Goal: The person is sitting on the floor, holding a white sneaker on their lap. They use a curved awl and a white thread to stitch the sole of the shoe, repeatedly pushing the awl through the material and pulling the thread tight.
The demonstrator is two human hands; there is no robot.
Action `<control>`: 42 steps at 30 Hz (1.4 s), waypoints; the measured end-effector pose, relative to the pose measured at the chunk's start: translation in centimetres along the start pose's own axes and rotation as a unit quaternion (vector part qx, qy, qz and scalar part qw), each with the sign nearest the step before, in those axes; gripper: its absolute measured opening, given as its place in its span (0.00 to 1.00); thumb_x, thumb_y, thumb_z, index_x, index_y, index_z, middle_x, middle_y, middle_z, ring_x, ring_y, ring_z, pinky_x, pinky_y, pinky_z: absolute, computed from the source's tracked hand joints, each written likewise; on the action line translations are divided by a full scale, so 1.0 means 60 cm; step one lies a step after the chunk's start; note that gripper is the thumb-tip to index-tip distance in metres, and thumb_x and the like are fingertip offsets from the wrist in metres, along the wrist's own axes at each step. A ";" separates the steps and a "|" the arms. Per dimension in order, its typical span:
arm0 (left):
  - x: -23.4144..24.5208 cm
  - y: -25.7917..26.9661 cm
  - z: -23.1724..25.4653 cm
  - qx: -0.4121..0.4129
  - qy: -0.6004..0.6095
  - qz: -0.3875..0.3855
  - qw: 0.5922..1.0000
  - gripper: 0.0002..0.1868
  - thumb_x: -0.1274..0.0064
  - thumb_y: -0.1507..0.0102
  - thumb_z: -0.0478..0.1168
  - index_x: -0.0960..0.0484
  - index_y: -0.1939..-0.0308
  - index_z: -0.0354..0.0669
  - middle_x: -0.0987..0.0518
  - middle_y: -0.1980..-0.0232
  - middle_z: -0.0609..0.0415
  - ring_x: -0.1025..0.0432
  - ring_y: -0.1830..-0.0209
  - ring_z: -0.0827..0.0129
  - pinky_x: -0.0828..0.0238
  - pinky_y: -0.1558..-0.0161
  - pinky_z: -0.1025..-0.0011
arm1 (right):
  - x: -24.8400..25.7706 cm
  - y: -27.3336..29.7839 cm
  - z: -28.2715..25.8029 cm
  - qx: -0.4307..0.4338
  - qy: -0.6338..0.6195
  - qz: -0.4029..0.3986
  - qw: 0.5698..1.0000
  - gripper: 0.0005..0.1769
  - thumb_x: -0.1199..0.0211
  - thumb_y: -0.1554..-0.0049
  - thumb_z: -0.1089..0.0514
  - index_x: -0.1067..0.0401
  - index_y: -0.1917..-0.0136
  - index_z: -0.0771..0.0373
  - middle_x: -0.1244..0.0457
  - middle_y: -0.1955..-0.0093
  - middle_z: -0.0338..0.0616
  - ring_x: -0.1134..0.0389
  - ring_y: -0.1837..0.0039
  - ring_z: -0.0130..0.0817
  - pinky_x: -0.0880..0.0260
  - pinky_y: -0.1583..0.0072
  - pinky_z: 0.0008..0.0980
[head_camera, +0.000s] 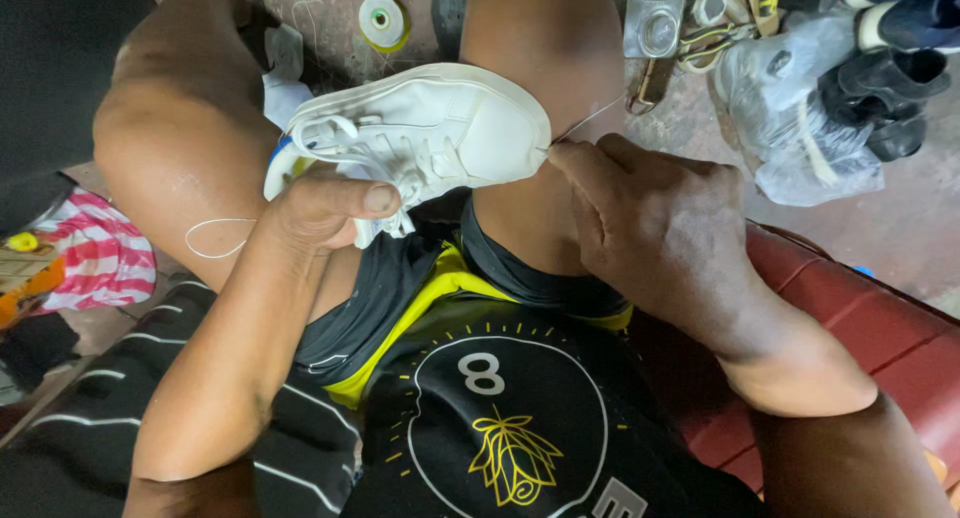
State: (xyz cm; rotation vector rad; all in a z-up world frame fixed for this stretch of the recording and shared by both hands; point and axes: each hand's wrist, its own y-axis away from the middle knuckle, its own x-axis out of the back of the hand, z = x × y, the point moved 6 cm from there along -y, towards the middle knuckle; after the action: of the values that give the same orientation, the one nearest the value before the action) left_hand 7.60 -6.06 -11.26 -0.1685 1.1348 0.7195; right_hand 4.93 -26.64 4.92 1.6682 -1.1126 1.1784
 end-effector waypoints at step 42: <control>-0.124 0.215 0.094 -0.201 -0.727 0.358 0.550 0.09 0.50 0.30 0.37 0.19 0.49 0.38 0.19 0.43 0.46 0.22 0.52 0.55 0.28 0.57 0.65 | -0.047 -0.096 -0.160 0.088 -0.148 0.023 0.985 0.30 0.28 0.42 0.60 0.33 0.29 0.61 0.34 0.55 0.44 0.29 0.54 0.45 0.31 0.49 0.42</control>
State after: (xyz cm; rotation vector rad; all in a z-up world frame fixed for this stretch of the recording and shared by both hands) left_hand 2.50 3.22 0.64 0.5176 -0.7130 1.4047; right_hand 7.35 -15.41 3.99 2.0131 -1.2619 1.1077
